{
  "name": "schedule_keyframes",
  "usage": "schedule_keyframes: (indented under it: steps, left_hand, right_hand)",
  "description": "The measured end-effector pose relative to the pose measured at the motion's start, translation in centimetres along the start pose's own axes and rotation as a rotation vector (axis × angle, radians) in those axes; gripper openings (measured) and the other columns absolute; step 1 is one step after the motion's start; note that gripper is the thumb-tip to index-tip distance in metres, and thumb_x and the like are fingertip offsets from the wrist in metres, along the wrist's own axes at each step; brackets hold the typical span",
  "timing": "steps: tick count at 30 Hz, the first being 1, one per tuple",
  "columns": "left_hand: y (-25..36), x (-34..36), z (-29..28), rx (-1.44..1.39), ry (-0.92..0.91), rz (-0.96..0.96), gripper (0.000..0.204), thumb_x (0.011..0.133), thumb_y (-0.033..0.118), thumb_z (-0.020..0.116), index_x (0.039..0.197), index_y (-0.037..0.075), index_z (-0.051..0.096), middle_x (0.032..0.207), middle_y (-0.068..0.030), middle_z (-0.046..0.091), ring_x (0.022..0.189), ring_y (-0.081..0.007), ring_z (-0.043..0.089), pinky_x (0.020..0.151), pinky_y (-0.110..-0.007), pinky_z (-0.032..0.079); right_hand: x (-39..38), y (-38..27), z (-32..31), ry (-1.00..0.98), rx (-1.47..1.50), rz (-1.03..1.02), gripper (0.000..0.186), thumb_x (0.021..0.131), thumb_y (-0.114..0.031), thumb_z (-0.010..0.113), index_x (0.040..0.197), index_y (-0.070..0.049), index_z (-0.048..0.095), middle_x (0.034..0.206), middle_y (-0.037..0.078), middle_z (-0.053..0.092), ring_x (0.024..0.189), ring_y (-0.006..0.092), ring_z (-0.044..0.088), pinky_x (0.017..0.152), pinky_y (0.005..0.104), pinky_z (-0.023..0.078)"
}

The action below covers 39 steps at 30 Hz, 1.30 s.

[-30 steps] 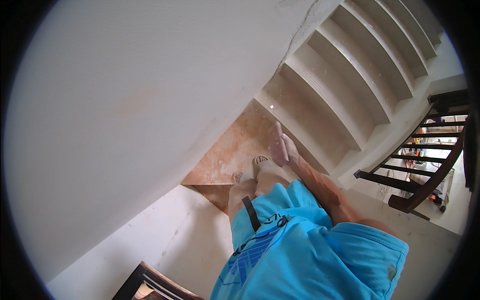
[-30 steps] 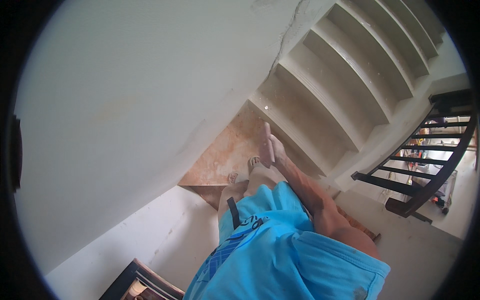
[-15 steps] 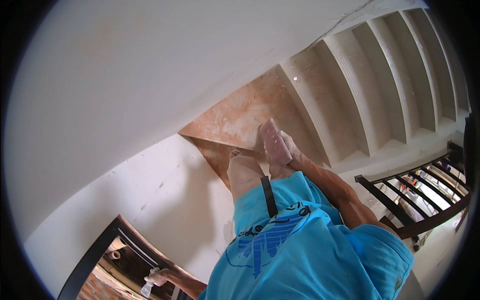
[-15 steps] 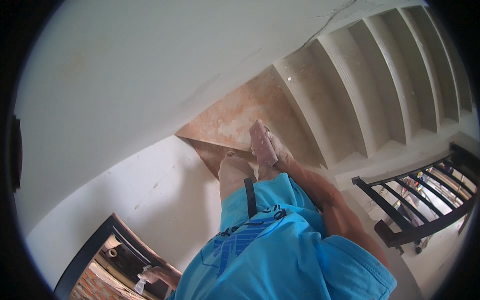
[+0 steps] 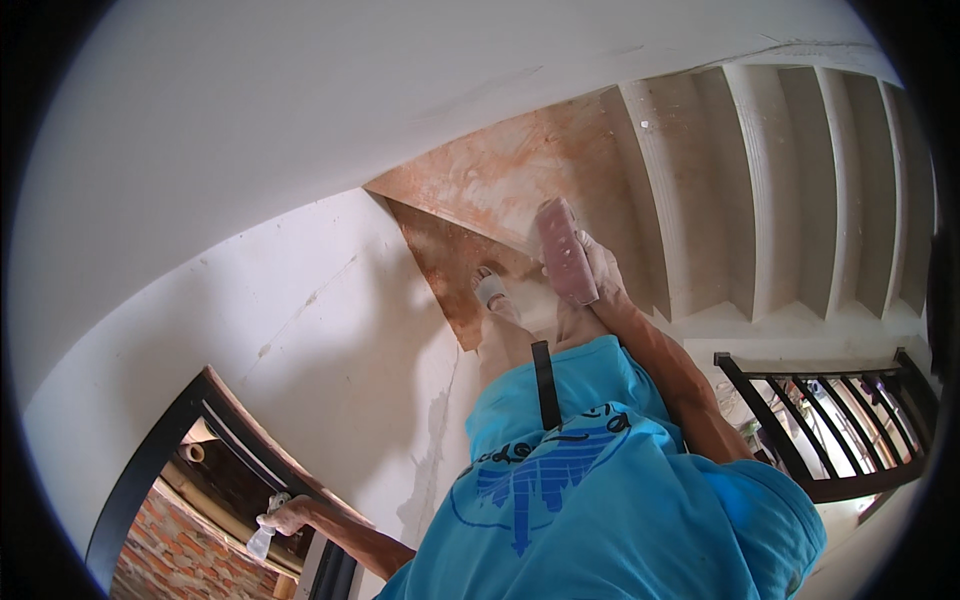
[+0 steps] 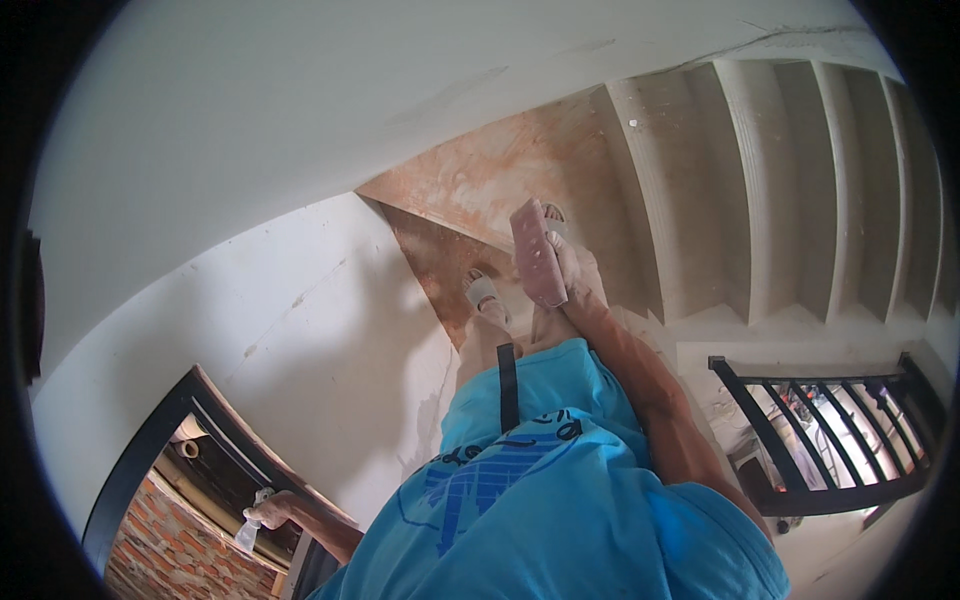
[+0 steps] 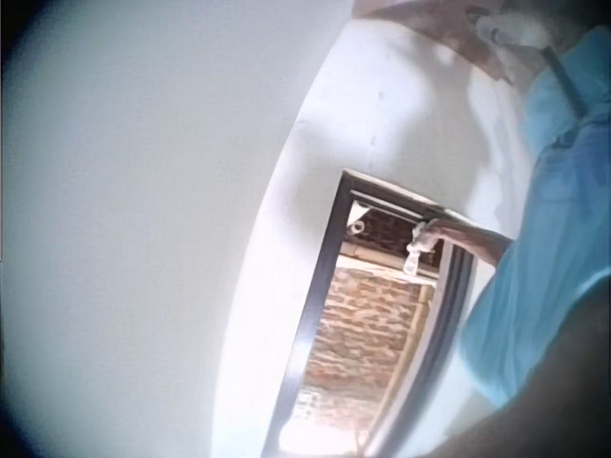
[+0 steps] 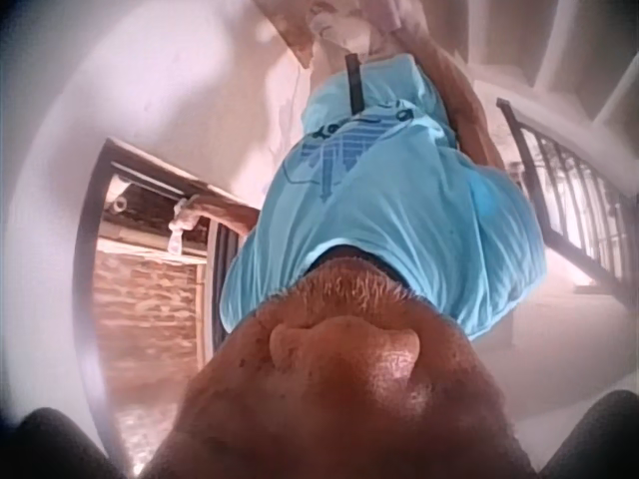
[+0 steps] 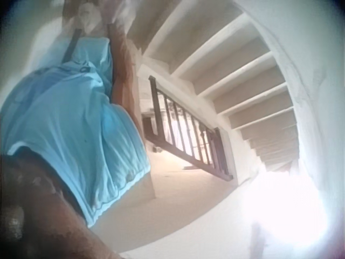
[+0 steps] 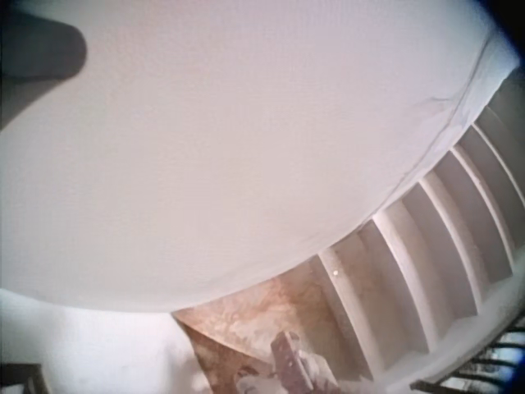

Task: The person applies and smooths plaster on a curved wall and the underside of a spiral staircase using a trowel and a float. The person works around a window frame and along the stair edges, repeatedly smoothing the surface to create a uniform finish.

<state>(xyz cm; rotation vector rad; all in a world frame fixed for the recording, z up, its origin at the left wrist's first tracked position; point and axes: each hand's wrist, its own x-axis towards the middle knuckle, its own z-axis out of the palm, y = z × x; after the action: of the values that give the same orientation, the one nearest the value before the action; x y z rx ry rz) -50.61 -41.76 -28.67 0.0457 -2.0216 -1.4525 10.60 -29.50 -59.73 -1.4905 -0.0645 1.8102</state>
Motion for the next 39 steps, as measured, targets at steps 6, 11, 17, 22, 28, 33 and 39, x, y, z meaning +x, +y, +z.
schedule_keyframes:
  steps: [6,11,17,22,28,33,39]
  left_hand:
    - [-1.1,0.5,0.1,-0.083,-0.024,0.046,0.041,0.087,0.033,0.067,0.065,0.000,0.060,0.064,-0.0118,0.064,0.048,-0.0170,0.054,0.043,-0.031,0.048]
    - [-2.1,1.3,-0.3,-0.177,-0.052,0.089,0.032,0.087,0.029,0.070,0.069,0.003,0.064,0.062,-0.0059,0.058,0.049,-0.0153,0.052,0.044,-0.030,0.043]
    - [-0.3,-1.3,-0.3,-0.223,-0.166,0.115,0.050,0.100,0.042,0.050,0.070,0.004,0.062,0.065,-0.0099,0.062,0.057,-0.0189,0.057,0.053,-0.030,0.047]
    - [-0.1,0.6,-4.2,-0.509,-0.586,0.091,0.034,0.102,0.028,0.046,0.078,0.006,0.055,0.073,-0.0101,0.061,0.073,-0.0237,0.062,0.075,-0.040,0.052]
    - [-0.4,-0.1,-7.7,-0.197,-0.500,0.231,0.024,0.094,0.018,0.057,0.078,0.001,0.057,0.078,-0.0067,0.057,0.073,-0.0151,0.052,0.076,-0.032,0.043]
    - [-2.5,1.6,-8.8,-0.011,-0.550,0.287,0.024,0.093,0.023,0.059,0.078,0.004,0.060,0.076,0.0001,0.052,0.069,-0.0086,0.044,0.065,-0.026,0.033]
    - [-2.0,1.1,-7.9,-0.165,-0.499,0.180,0.023,0.093,0.016,0.058,0.073,0.003,0.058,0.071,-0.0004,0.051,0.067,-0.0078,0.043,0.065,-0.025,0.034]
  right_hand:
    - [3.3,1.5,2.2,0.080,-0.152,-0.115,0.035,0.101,-0.032,0.047,0.100,-0.002,0.064,0.084,0.012,0.068,0.067,0.0222,0.067,0.060,0.0331,0.056]
    - [5.7,2.0,5.2,-0.146,0.221,-0.010,0.031,0.099,-0.030,0.050,0.100,-0.002,0.064,0.086,0.010,0.068,0.065,0.0196,0.065,0.058,0.0315,0.054]
    - [3.1,4.2,12.9,-0.203,-0.388,-0.471,0.030,0.098,-0.029,0.048,0.109,-0.005,0.062,0.086,0.008,0.068,0.068,0.0186,0.065,0.057,0.0339,0.053]
    - [4.6,10.5,16.8,-0.277,-0.088,0.036,0.037,0.098,-0.033,0.049,0.122,-0.006,0.058,0.090,0.006,0.066,0.068,0.0165,0.061,0.061,0.0323,0.053]
    - [-1.8,14.5,34.0,-0.586,-0.442,-0.495,0.056,0.090,-0.023,0.053,0.142,-0.003,0.046,0.107,0.007,0.060,0.082,0.0151,0.061,0.069,0.0306,0.054]
    - [-10.9,19.1,43.1,-0.700,-0.498,-0.871,0.074,0.073,-0.013,0.064,0.143,0.001,0.044,0.113,0.017,0.058,0.102,0.0242,0.060,0.082,0.0368,0.054]
    - [-13.5,24.2,42.6,-0.841,-0.485,-1.236,0.078,0.072,-0.012,0.070,0.144,0.001,0.045,0.121,0.021,0.054,0.112,0.0357,0.054,0.095,0.0429,0.049]
